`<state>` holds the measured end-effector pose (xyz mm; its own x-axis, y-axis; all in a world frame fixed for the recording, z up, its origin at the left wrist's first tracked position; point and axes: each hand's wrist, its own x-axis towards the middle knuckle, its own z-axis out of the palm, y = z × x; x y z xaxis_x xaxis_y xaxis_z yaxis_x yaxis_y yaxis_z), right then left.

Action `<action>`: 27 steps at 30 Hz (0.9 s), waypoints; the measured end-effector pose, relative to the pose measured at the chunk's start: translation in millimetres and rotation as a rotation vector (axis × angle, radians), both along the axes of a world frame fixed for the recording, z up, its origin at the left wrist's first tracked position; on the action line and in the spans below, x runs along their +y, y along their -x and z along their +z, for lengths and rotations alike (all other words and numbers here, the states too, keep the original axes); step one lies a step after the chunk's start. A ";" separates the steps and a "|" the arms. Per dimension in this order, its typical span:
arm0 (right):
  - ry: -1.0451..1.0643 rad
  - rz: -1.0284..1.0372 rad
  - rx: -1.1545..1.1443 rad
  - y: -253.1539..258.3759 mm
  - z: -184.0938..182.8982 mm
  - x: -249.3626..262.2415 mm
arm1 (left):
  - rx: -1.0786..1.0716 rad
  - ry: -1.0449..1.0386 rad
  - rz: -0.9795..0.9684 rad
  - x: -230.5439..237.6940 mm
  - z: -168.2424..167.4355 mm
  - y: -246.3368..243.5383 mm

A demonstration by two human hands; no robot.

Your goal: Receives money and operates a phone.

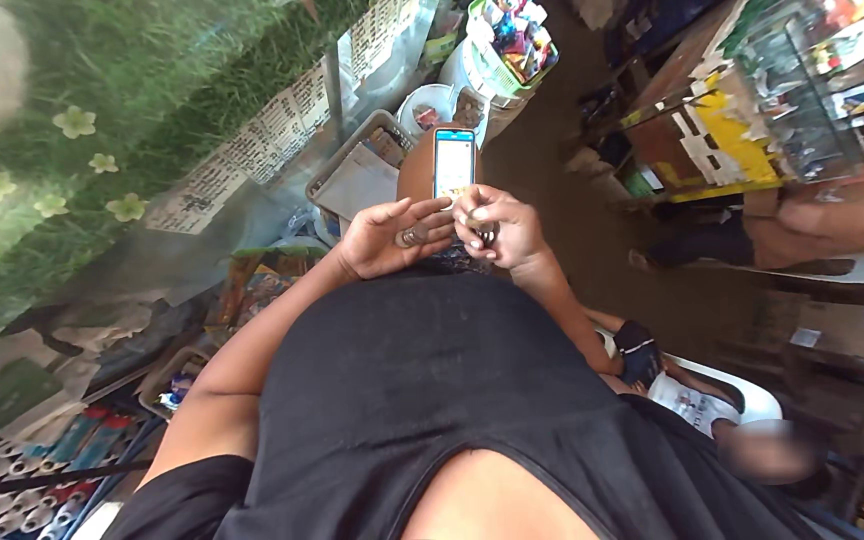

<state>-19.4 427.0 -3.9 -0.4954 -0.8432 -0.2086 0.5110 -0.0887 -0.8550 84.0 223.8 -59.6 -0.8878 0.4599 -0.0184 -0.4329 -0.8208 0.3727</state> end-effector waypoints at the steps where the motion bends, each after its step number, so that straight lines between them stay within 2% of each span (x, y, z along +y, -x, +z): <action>1: 0.101 0.056 -0.105 3.4 -2.4 2.3 | -0.005 0.009 -0.001 0.0 -0.2 0.2; 2: 0.136 0.076 -0.131 4.0 -2.3 2.7 | -0.013 0.016 -0.002 0.3 0.0 0.5; 4: 0.003 -0.007 0.010 -3.7 5.3 -2.2 | -0.019 0.010 -0.004 1.4 0.4 1.4; 6: -0.223 -0.089 0.340 -14.5 9.9 -12.7 | -0.028 -0.008 0.002 2.0 2.8 1.1; 8: -0.367 -0.058 0.708 -19.0 4.4 -18.0 | -0.046 0.013 0.011 2.4 6.3 0.2; 10: -0.434 -0.004 0.908 -21.8 -0.8 -20.1 | -0.055 0.033 0.017 2.0 5.2 -0.8; 12: -0.472 0.008 0.976 -23.5 -0.9 -21.7 | -0.045 0.037 0.015 1.4 3.9 -1.8; 19: -0.480 -0.078 0.966 -21.5 -0.8 -19.7 | -0.023 -0.001 0.001 1.9 4.0 -0.3; 22: -0.501 -0.137 0.877 -20.1 -0.6 -18.8 | -0.003 -0.019 -0.011 1.2 0.6 0.6; 25: -0.369 -0.143 0.608 -15.0 0.8 -11.1 | -0.060 -0.061 -0.011 2.0 3.0 0.5; 27: -0.114 -0.056 0.221 -9.6 -0.2 -2.5 | -0.089 -0.060 0.000 2.3 3.9 0.5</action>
<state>-9.8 424.5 -4.1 -0.5849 -0.7904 -0.1823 0.3077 -0.0083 -0.9515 83.6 226.1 -55.7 -0.8838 0.4627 -0.0697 -0.4623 -0.8403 0.2832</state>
